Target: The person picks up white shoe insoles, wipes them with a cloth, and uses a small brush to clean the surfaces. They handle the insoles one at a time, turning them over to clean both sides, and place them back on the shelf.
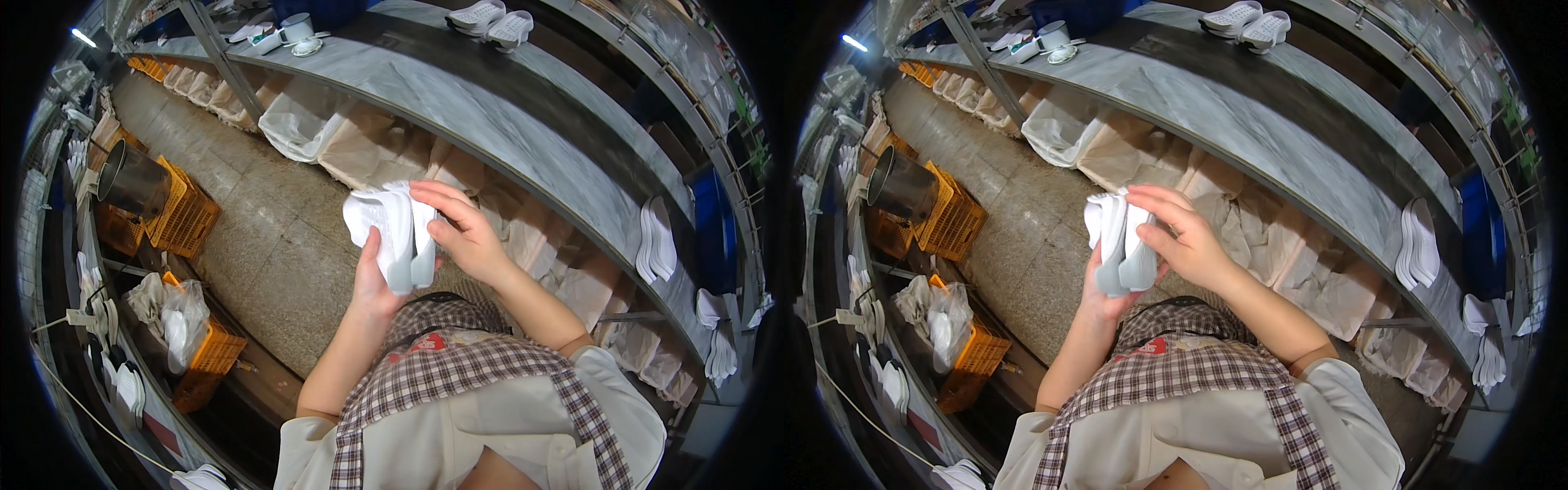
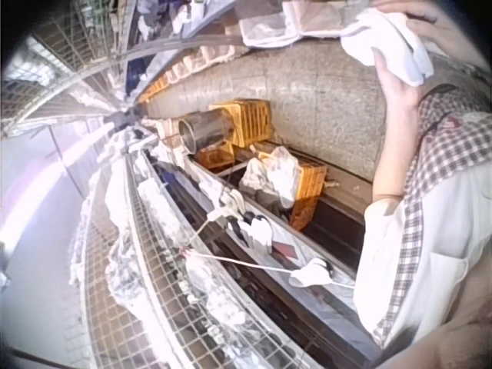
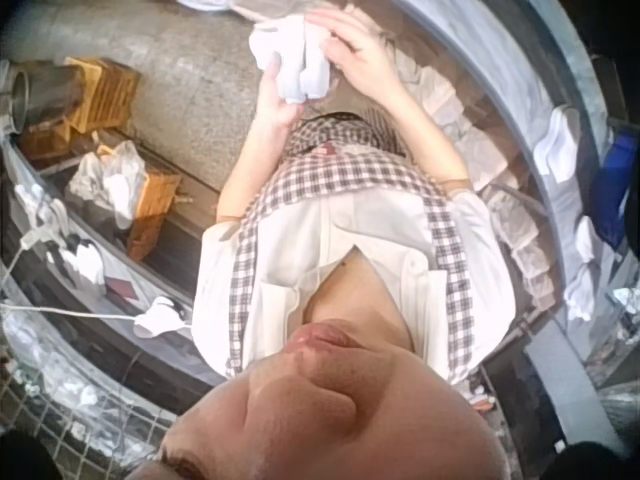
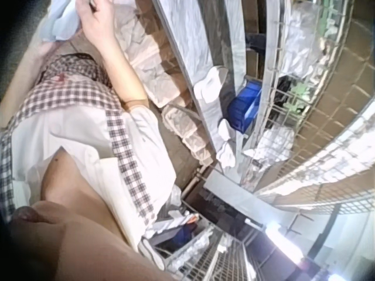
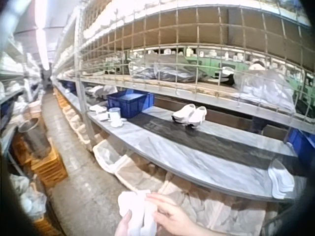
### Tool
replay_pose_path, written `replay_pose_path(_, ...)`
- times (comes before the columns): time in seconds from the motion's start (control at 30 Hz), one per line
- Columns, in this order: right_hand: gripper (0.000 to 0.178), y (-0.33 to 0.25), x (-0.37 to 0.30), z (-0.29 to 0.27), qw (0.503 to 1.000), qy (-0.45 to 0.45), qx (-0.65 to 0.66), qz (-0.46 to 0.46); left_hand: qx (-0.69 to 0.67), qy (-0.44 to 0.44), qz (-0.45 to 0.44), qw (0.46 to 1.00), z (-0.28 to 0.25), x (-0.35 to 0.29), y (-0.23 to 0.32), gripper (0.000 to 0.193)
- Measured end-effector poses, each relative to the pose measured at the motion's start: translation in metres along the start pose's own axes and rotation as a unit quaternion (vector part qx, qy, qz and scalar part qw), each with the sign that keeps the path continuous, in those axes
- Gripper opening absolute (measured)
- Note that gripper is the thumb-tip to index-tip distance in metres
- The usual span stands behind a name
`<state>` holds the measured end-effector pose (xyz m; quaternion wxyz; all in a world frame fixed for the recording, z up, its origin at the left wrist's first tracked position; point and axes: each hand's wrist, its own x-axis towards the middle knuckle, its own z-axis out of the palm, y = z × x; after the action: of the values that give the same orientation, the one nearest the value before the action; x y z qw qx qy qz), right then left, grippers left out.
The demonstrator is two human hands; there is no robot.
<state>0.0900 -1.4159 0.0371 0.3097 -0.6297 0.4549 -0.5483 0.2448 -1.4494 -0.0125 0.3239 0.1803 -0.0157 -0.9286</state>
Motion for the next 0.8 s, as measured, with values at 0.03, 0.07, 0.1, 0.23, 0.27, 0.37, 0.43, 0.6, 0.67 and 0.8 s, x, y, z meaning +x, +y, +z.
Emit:
replay_pose_path(0.03, 0.032, -0.003, -0.001, -0.003, 1.0, -0.012, -0.003, -0.014, 0.019, -0.007, 0.018, 1.0, -0.001, 0.002, 0.001, 0.051)
replay_pose_path(0.07, 0.032, -0.006, -0.001, -0.004, 0.999, -0.024, -0.005, -0.03, 0.039, -0.017, 0.039, 0.998, -0.002, 0.004, 0.003, 0.054)
replay_pose_path(0.1, 0.042, -0.009, -0.002, -0.005, 0.999, -0.036, 0.023, -0.031, 0.021, -0.034, 0.035, 0.999, -0.004, 0.005, 0.005, 0.06)
replay_pose_path(0.23, 0.057, -0.016, -0.006, -0.005, 0.943, 0.044, 0.327, 0.036, 0.106, -0.061, 0.1, 0.987, -0.008, 0.006, 0.015, 0.071)
replay_pose_path(0.27, 0.056, -0.016, -0.006, -0.005, 0.944, 0.045, 0.32, 0.067, 0.126, -0.072, 0.116, 0.983, -0.008, 0.007, 0.017, 0.071)
replay_pose_path(0.37, 0.057, -0.018, -0.008, -0.009, 0.943, -0.026, 0.294, 0.157, 0.167, -0.09, 0.142, 0.971, -0.009, 0.011, 0.02, 0.071)
replay_pose_path(0.43, 0.058, -0.018, -0.01, -0.011, 0.938, -0.044, 0.313, 0.141, 0.179, -0.101, 0.149, 0.967, -0.009, 0.012, 0.022, 0.07)
replay_pose_path(0.6, 0.061, -0.017, -0.015, -0.011, 0.943, -0.056, 0.309, 0.108, 0.237, -0.138, 0.18, 0.945, -0.009, 0.013, 0.028, 0.07)
replay_pose_path(0.67, 0.062, -0.016, -0.016, -0.011, 0.939, -0.05, 0.321, 0.109, 0.233, -0.147, 0.184, 0.944, -0.008, 0.014, 0.028, 0.072)
replay_pose_path(0.8, 0.064, -0.013, -0.017, -0.013, 0.927, -0.041, 0.349, 0.129, 0.252, -0.167, 0.217, 0.928, -0.006, 0.016, 0.028, 0.063)
